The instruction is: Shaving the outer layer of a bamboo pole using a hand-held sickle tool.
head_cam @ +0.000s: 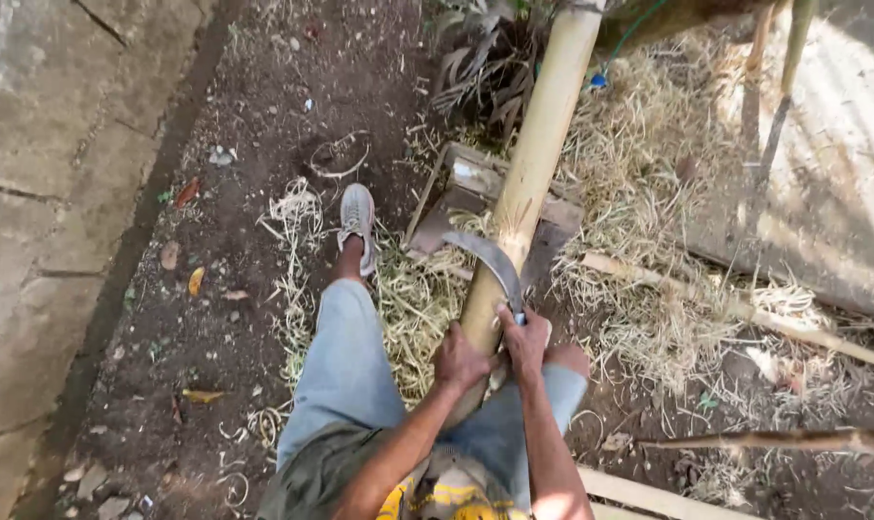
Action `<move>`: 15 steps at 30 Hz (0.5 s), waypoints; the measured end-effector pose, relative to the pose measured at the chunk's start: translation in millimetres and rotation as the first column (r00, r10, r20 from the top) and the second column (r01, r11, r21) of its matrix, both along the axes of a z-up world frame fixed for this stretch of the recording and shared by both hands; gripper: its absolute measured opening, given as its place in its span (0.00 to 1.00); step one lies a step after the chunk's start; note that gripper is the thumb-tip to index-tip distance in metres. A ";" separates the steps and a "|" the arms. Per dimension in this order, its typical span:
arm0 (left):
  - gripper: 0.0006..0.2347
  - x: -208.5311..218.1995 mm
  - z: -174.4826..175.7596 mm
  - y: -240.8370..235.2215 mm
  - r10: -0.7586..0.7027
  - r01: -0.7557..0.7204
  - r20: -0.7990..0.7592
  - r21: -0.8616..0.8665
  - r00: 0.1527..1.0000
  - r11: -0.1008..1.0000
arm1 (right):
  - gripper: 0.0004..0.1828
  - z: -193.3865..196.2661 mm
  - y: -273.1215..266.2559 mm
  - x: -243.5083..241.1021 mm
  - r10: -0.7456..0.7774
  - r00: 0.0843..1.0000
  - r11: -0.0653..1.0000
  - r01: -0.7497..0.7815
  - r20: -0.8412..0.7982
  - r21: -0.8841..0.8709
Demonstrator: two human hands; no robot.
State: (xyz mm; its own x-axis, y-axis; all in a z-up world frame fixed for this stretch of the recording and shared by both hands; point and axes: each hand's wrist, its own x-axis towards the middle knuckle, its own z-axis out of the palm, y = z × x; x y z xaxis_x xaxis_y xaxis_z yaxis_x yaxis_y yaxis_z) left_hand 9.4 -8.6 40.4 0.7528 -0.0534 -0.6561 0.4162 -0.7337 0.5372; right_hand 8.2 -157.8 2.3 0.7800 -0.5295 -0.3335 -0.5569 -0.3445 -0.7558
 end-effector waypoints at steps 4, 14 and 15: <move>0.50 1.5 0.8 3.7 -0.065 0.065 -0.001 0.009 0.998 0.998 | 0.24 -4.5 4.6 0.0 -0.029 0.999 0.997 0.031 0.031 -0.064; 0.45 23.3 -12.5 40.8 -0.059 0.085 0.121 -0.228 0.991 0.970 | 0.29 -20.7 -49.5 15.8 -0.272 0.899 0.847 0.393 0.343 -0.358; 0.44 22.2 -23.2 52.2 -0.060 0.154 0.324 -0.274 0.944 0.949 | 0.29 -15.4 -53.2 17.3 -0.426 0.866 0.816 0.492 0.262 -0.302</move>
State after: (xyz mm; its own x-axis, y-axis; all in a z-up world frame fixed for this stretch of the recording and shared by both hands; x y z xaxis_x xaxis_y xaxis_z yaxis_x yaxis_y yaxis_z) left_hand 31.6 43.6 17.2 0.8937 -0.2981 -0.3354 0.1233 -0.5557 0.8222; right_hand 25.5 -211.0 -13.1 0.4433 -0.8945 0.0583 -0.5874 -0.3391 -0.7348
